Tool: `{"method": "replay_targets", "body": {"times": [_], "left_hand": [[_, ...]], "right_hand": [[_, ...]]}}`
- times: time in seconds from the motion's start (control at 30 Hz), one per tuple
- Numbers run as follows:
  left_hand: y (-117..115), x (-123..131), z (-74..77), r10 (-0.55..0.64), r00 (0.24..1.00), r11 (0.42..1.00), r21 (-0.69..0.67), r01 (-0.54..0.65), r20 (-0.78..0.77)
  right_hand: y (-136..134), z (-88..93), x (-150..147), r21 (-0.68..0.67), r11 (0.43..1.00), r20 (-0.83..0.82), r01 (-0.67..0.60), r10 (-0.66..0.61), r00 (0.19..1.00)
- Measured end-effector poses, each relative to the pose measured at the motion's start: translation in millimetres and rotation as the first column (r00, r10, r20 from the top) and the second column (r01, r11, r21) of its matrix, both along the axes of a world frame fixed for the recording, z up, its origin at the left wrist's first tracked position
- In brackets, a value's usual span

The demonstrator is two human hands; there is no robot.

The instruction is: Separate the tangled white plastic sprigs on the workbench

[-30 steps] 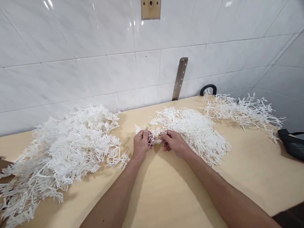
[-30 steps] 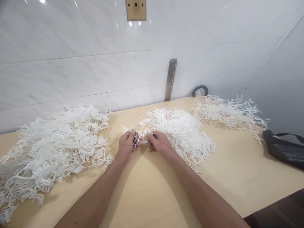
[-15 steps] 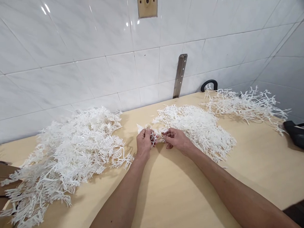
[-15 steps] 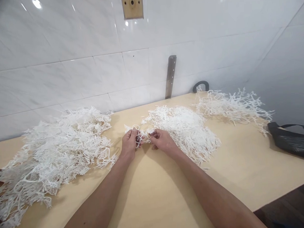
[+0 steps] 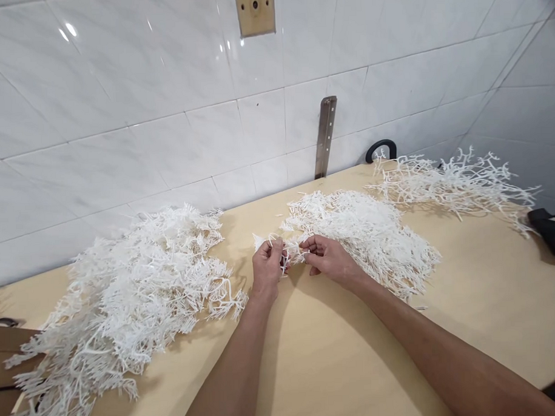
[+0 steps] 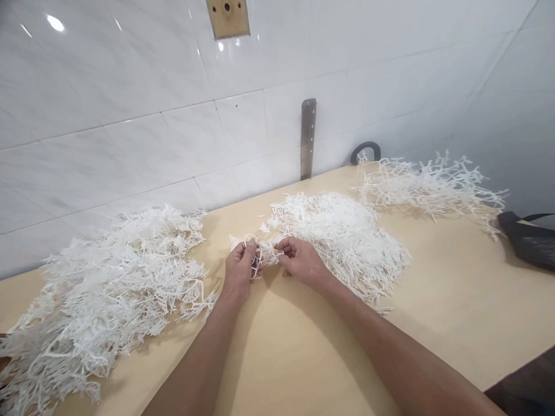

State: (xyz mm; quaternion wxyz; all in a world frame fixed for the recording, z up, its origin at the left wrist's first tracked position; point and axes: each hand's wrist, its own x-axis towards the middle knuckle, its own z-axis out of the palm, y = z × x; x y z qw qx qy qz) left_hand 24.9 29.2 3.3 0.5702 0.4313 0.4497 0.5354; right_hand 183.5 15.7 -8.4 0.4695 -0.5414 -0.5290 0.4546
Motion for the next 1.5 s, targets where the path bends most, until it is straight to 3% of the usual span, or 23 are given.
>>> {"method": "replay_targets", "body": {"times": [0.33,0.5,0.8,1.13,1.37,1.5], "left_hand": [[0,-3,6.3,-0.032,0.997,0.997,-0.071,0.036,0.066],[3,-4,1.1,0.03,0.997,0.998,-0.065,-0.025,0.068],[5,0,-9.8,0.031,0.999,0.999,0.037,-0.032,0.035],[10,-10,-2.4,0.014,0.981,0.998,-0.062,-0.002,0.193],[9,-12,1.4,-0.046,0.976,0.988,-0.134,0.076,0.214],[5,-11,4.3,-0.128,0.972,0.978,-0.139,0.157,0.195]], "right_hand": [[-4,-1.2,-7,0.082,0.996,0.034,-0.018,0.015,0.999],[-6,-1.8,-9,0.057,0.996,0.02,-0.069,0.068,0.997],[-5,-2.7,-8,0.024,0.991,0.042,-0.134,0.133,0.99],[-4,-1.8,-3,-0.034,0.977,0.075,-0.211,0.213,0.974],[-1,-4.0,-2,-0.063,0.973,-0.03,-0.224,0.223,0.974],[2,-5.2,-1,-0.15,0.978,-0.2,-0.143,0.111,0.974]]}}
